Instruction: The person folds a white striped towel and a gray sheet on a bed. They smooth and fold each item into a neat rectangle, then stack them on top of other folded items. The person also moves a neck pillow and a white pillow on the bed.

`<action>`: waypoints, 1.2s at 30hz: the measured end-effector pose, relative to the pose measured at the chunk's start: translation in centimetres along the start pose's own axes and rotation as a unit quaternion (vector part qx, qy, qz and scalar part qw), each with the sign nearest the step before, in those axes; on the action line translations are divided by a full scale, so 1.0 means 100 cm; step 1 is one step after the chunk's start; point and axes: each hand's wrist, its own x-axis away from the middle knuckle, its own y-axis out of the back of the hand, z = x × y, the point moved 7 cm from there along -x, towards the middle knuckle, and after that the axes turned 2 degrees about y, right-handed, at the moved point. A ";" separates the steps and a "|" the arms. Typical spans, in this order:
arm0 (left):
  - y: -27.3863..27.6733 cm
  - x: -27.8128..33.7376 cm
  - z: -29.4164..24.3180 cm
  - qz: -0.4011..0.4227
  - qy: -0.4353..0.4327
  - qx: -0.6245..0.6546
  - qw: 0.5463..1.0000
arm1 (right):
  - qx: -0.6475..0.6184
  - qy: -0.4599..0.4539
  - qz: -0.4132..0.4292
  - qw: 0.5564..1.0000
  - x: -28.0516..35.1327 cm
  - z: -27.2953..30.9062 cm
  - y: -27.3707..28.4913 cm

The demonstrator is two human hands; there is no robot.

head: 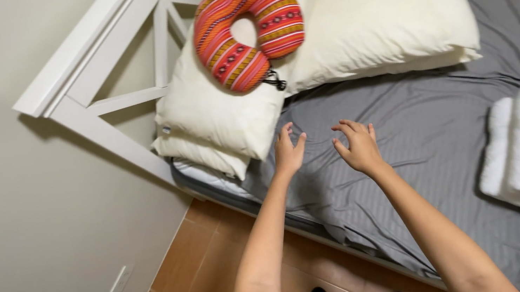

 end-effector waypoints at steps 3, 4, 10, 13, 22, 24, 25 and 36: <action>0.021 -0.016 0.028 -0.019 0.001 0.023 1.000 | 0.001 0.016 0.035 0.999 -0.025 0.016 -0.032; 0.028 -0.021 0.033 -0.023 0.003 0.031 0.999 | -0.006 0.014 0.049 0.999 -0.035 0.018 -0.041; 0.048 -0.072 0.065 -0.038 0.060 0.041 0.997 | -0.033 0.023 0.081 0.996 -0.112 0.028 -0.074; 0.053 -0.110 0.073 -0.059 0.057 0.047 0.995 | -0.034 0.054 0.072 0.995 -0.157 0.023 -0.086; 0.078 -0.196 0.071 -0.170 0.020 0.012 0.985 | -0.086 0.092 -0.027 0.992 -0.256 0.004 -0.084; 0.086 -0.219 0.077 -0.180 0.034 0.006 0.983 | -0.089 0.083 -0.051 0.991 -0.278 -0.002 -0.084; 0.092 -0.230 0.082 -0.185 0.056 -0.001 0.981 | -0.083 0.071 -0.066 0.992 -0.290 -0.006 -0.085; 0.140 -0.350 0.097 -0.094 0.167 0.009 0.981 | -0.038 -0.096 -0.111 0.989 -0.390 -0.034 -0.125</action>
